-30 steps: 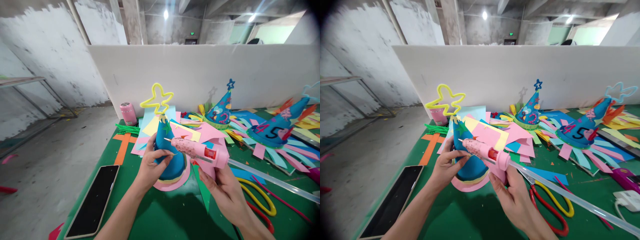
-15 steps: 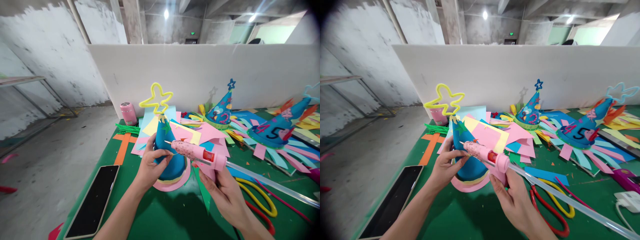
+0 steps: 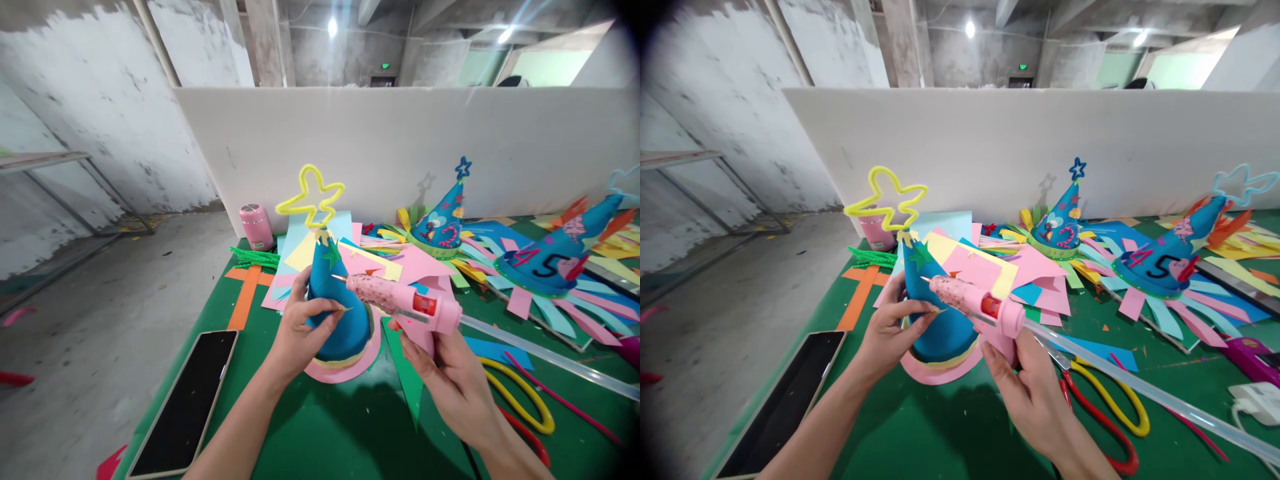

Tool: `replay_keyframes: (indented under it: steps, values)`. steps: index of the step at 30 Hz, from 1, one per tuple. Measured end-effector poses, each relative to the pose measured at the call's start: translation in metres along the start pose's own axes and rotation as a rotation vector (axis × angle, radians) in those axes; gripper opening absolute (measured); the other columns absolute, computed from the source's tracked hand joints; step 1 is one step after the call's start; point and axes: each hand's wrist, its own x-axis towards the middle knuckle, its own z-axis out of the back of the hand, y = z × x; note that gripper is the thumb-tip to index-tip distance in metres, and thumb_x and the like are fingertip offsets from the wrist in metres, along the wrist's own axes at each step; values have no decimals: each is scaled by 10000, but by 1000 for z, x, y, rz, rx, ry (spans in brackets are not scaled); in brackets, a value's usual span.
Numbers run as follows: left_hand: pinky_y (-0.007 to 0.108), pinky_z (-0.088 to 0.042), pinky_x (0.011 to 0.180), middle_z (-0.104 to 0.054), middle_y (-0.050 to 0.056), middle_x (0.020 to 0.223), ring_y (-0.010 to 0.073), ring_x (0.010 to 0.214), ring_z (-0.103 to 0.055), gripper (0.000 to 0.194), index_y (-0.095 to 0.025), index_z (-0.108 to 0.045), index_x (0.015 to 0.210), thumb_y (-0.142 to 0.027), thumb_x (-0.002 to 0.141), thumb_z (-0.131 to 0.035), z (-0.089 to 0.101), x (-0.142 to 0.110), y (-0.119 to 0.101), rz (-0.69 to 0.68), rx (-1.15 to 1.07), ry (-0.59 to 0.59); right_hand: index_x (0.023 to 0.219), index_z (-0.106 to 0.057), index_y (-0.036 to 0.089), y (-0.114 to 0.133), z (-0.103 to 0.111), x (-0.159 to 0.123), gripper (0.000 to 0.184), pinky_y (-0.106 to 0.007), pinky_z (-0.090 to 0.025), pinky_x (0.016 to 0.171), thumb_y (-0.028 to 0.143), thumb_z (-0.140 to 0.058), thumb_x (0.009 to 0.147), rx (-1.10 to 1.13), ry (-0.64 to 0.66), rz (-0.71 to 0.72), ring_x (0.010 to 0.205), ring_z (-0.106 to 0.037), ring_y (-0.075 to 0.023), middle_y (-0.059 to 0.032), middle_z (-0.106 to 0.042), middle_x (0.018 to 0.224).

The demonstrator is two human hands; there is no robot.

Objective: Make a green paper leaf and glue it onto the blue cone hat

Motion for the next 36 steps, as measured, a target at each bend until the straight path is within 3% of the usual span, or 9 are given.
replay_keyframes:
  steps: [11, 16, 20, 32, 36]
  values:
    - [390, -392, 950, -446, 76, 1203, 250, 1099, -478, 89, -220, -688, 756, -177, 747, -611, -1, 1, 0, -4, 5, -5, 1229, -416, 243, 4, 0, 0, 372, -333, -444, 866, 257, -482, 863, -37, 66, 20, 1030, -529, -240, -95, -526, 1204]
    - [375, -414, 929, -452, 79, 1194, 255, 1110, -475, 90, -221, -685, 754, -193, 752, -599, 0, 0, 0, 4, 6, 2, 1210, -422, 240, -2, 6, -5, 354, -319, -488, 752, 261, -476, 861, -30, 59, 4, 863, -583, -224, -96, -580, 1096]
    - [377, -428, 918, -449, 74, 1188, 256, 1115, -471, 94, -231, -687, 760, -184, 746, -606, 1, 0, 0, 8, 0, 6, 1213, -419, 228, -3, 5, -3, 364, -308, -495, 701, 266, -484, 857, -9, 26, 2, 847, -581, -227, -100, -583, 1045]
    - [388, -381, 966, -439, 72, 1205, 252, 1111, -473, 92, -223, -694, 750, -169, 741, -620, 0, 1, 1, 7, -3, 3, 1203, -420, 239, 4, -1, 4, 347, -314, -450, 825, 271, -483, 863, -2, 49, 26, 967, -542, -229, -89, -549, 1111]
    - [398, -373, 973, -446, 75, 1194, 254, 1110, -468, 99, -220, -694, 755, -166, 746, -612, 0, 2, 1, 6, -7, 13, 1184, -443, 226, 2, 1, 1, 327, -325, -460, 806, 278, -472, 862, -26, 66, 7, 904, -566, -233, -91, -579, 1047]
